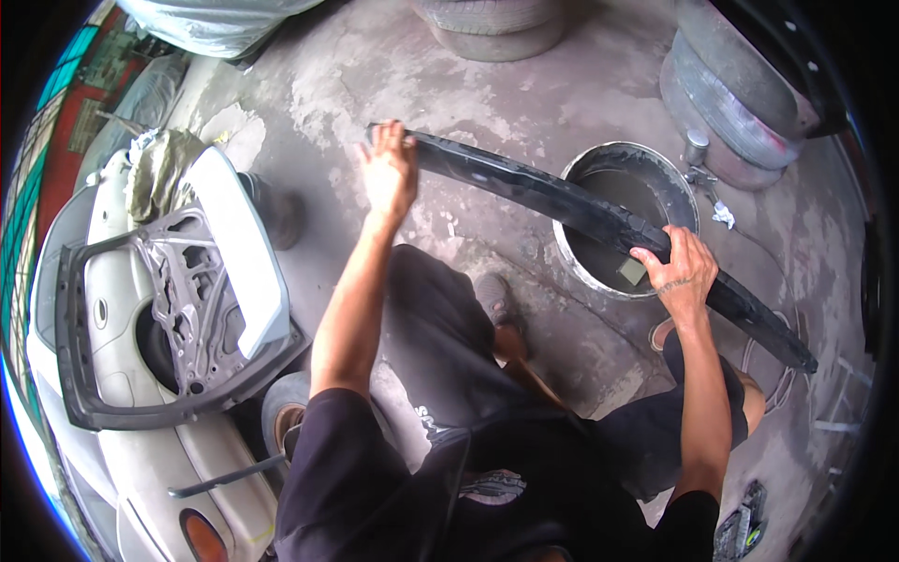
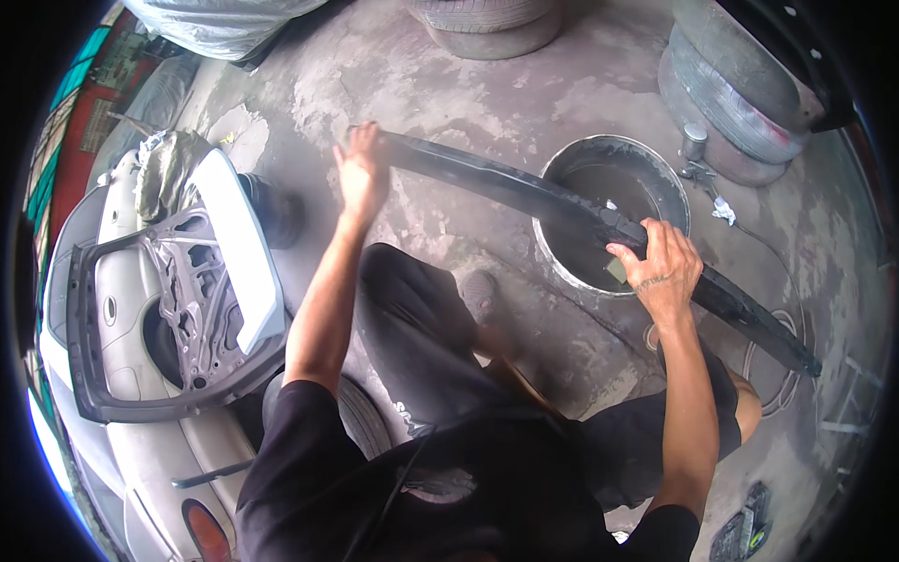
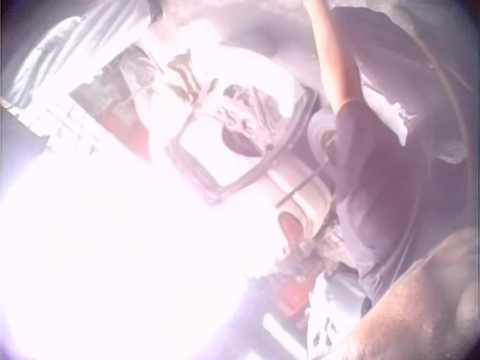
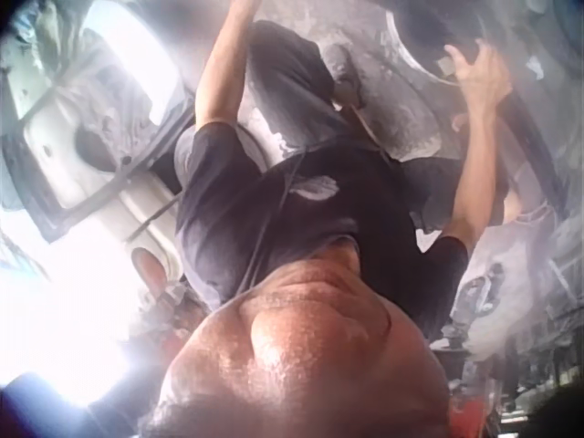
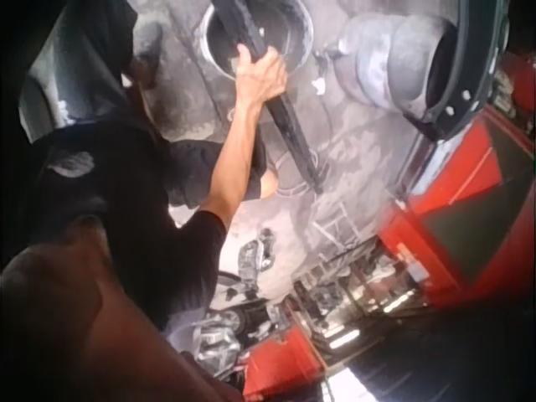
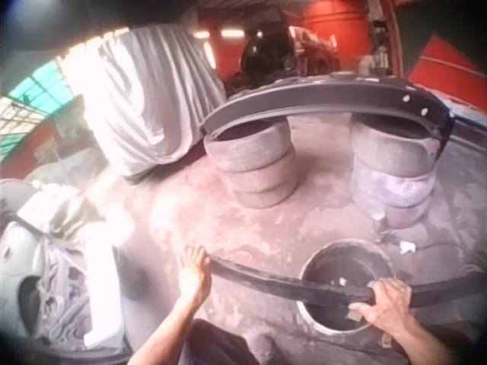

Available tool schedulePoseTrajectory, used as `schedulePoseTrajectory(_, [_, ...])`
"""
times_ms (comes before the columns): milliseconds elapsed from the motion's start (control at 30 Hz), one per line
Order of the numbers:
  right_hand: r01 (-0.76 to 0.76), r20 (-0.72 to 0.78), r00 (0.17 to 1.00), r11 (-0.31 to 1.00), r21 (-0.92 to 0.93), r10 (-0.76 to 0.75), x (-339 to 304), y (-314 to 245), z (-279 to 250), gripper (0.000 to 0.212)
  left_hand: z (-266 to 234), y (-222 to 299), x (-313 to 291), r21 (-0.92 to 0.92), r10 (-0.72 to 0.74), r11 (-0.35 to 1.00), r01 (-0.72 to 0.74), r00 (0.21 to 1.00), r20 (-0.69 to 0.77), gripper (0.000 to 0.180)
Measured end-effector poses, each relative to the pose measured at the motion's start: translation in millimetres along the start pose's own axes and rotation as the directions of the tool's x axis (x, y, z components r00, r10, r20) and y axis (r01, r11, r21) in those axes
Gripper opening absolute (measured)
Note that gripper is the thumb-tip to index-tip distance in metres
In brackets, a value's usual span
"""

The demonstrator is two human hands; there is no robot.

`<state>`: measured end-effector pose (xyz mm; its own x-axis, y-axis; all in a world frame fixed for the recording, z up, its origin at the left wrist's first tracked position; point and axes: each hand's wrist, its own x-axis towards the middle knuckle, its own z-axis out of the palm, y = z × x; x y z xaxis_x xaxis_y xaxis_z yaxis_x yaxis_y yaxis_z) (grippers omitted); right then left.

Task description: The person sits on the floor of a garage and sands a long, curved black car part using a sanding block. They repeatedly dip the block into a bucket of water and rub it along the surface of the part to smooth it.

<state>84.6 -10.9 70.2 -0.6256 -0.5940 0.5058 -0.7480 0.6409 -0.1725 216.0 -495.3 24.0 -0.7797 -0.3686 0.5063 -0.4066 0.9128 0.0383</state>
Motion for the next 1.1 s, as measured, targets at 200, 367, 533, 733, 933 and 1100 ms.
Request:
schedulePoseTrajectory(200, [0.007, -0.018, 1.0, 1.0, -0.022, -0.007, -5, 6, -4, 0.058, -20, 54, -2, -0.251, 0.051, 0.968, -0.028, 0.995, 0.082, 0.04])
schedulePoseTrajectory(367, [-0.023, -0.011, 1.0, 1.0, 0.012, 0.023, 2, -2, -4, 0.058, 3, -20, 14, -0.078, -0.11, 0.991, 0.109, 0.994, -0.013, 0.044])
schedulePoseTrajectory(533, [-0.016, -0.027, 1.0, 1.0, -0.015, 0.015, 4, 6, -1, 0.06, -26, 182, -38, -0.381, 0.163, 0.914, -0.142, 0.986, 0.024, 0.05])
schedulePoseTrajectory(733, [0.011, -0.022, 1.0, 1.0, -0.008, -0.011, -1, 6, 1, 0.057, -30, 99, -16, -0.286, 0.19, 0.943, -0.171, 0.981, 0.041, 0.039])
schedulePoseTrajectory(933, [-0.048, 0.036, 0.998, 0.999, 0.012, 0.048, -3, 5, 4, 0.057, -40, 222, -45, -0.438, 0.312, 0.854, -0.28, 0.95, 0.001, 0.044])
schedulePoseTrajectory(1100, [-0.069, 0.059, 0.996, 0.997, -0.026, 0.07, -11, 18, 6, 0.054, -54, 314, -63, -0.544, 0.53, 0.702, -0.459, 0.848, -0.032, 0.053])
